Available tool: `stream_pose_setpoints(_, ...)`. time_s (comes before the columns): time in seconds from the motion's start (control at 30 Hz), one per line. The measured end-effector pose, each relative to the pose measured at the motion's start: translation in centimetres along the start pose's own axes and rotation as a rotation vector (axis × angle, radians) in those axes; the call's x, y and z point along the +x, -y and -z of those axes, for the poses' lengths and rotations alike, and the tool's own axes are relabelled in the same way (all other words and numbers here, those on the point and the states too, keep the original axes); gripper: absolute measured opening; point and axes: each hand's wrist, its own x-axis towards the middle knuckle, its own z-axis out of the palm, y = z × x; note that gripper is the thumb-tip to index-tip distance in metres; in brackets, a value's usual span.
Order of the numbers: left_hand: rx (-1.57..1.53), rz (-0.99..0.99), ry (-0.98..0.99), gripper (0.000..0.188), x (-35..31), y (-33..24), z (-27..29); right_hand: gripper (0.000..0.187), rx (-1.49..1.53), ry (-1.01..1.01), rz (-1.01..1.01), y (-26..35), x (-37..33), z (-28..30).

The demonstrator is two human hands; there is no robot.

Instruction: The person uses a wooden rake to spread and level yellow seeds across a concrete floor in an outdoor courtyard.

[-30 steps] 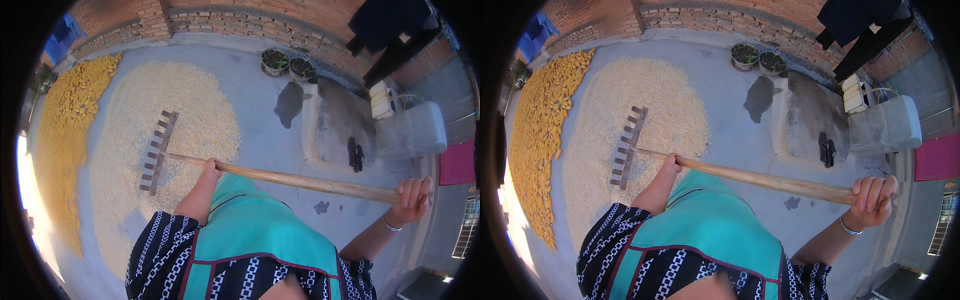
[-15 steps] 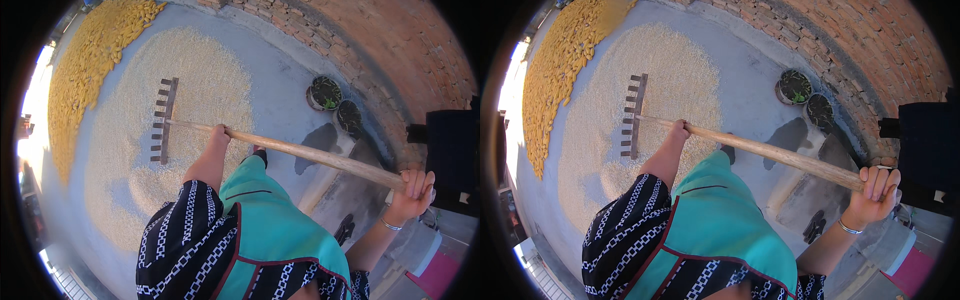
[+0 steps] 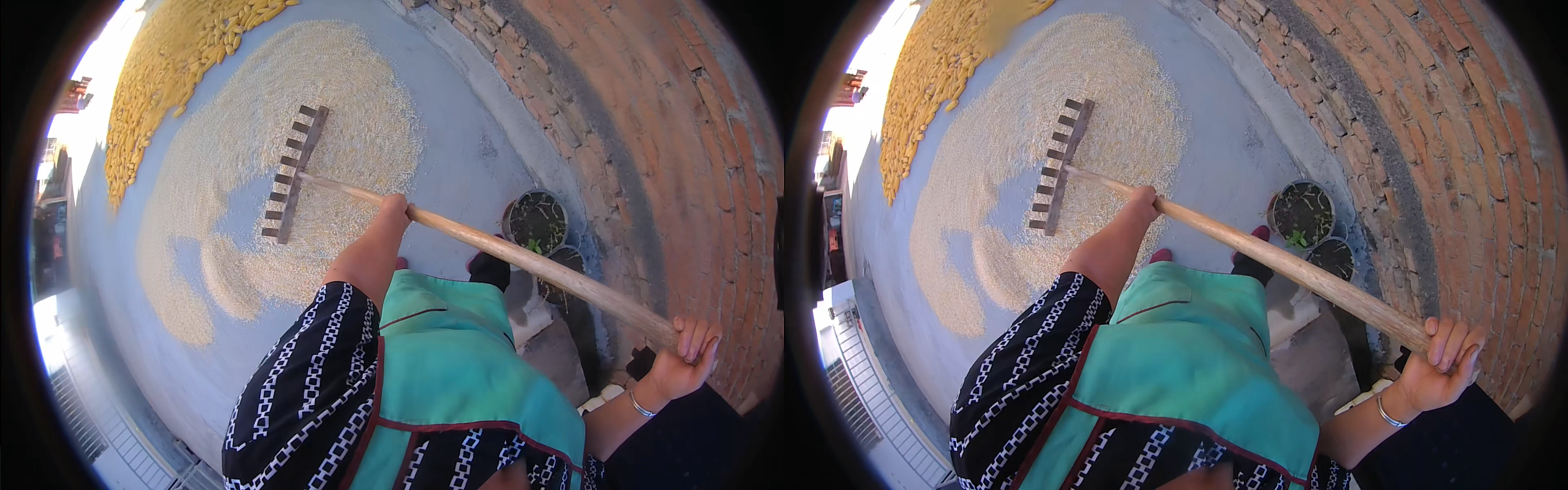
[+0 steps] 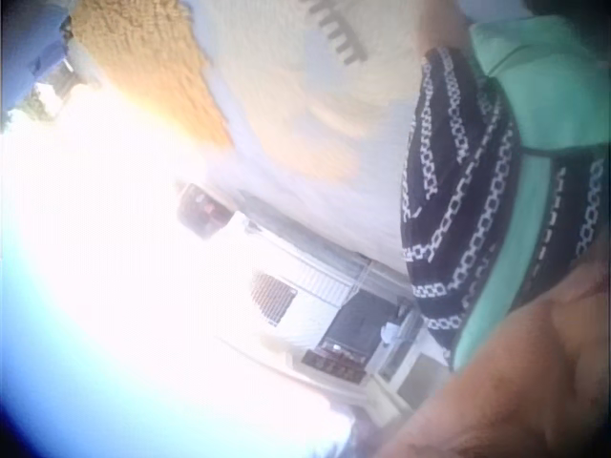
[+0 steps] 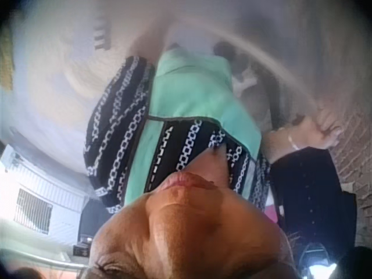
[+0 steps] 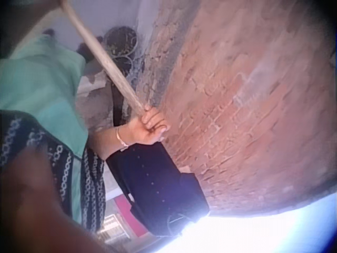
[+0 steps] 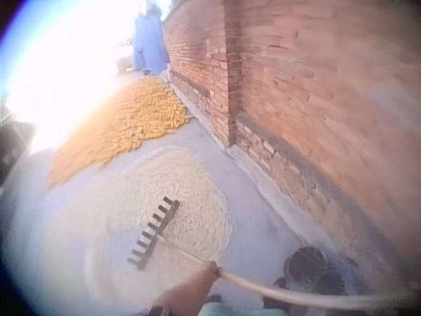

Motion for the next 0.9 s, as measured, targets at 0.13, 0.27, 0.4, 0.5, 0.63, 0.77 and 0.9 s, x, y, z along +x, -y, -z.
stream_pose_setpoints(0.13,-0.104,0.059,0.008,0.027,-3.5,4.2,-8.5,0.02,0.002,-0.013,0.01,2.3,7.0,6.8)
stream_pose_setpoints(0.27,-0.148,0.106,0.048,0.026,-7.1,7.5,-16.1,0.02,0.059,0.099,-0.004,5.4,14.6,12.2)
stream_pose_setpoints(0.4,-0.242,0.121,0.077,0.028,-10.2,11.0,-22.2,0.024,0.154,0.186,-0.052,9.1,20.8,17.2)
stream_pose_setpoints(0.5,-0.256,0.144,0.052,0.03,-12.1,13.3,-25.7,0.026,0.127,0.134,-0.016,11.7,24.0,19.2)
stream_pose_setpoints(0.63,-0.226,0.187,0.155,0.028,-15.2,16.6,-27.6,0.024,0.174,0.149,-0.038,15.2,25.5,23.2)
stream_pose_setpoints(0.77,-0.179,0.266,0.173,0.032,-18.3,18.4,-28.8,0.019,0.206,0.126,0.026,18.0,25.8,25.8)
stream_pose_setpoints(0.9,-0.126,0.379,0.205,0.031,-20.0,19.4,-28.3,0.021,0.266,0.213,0.052,18.7,23.3,26.7)
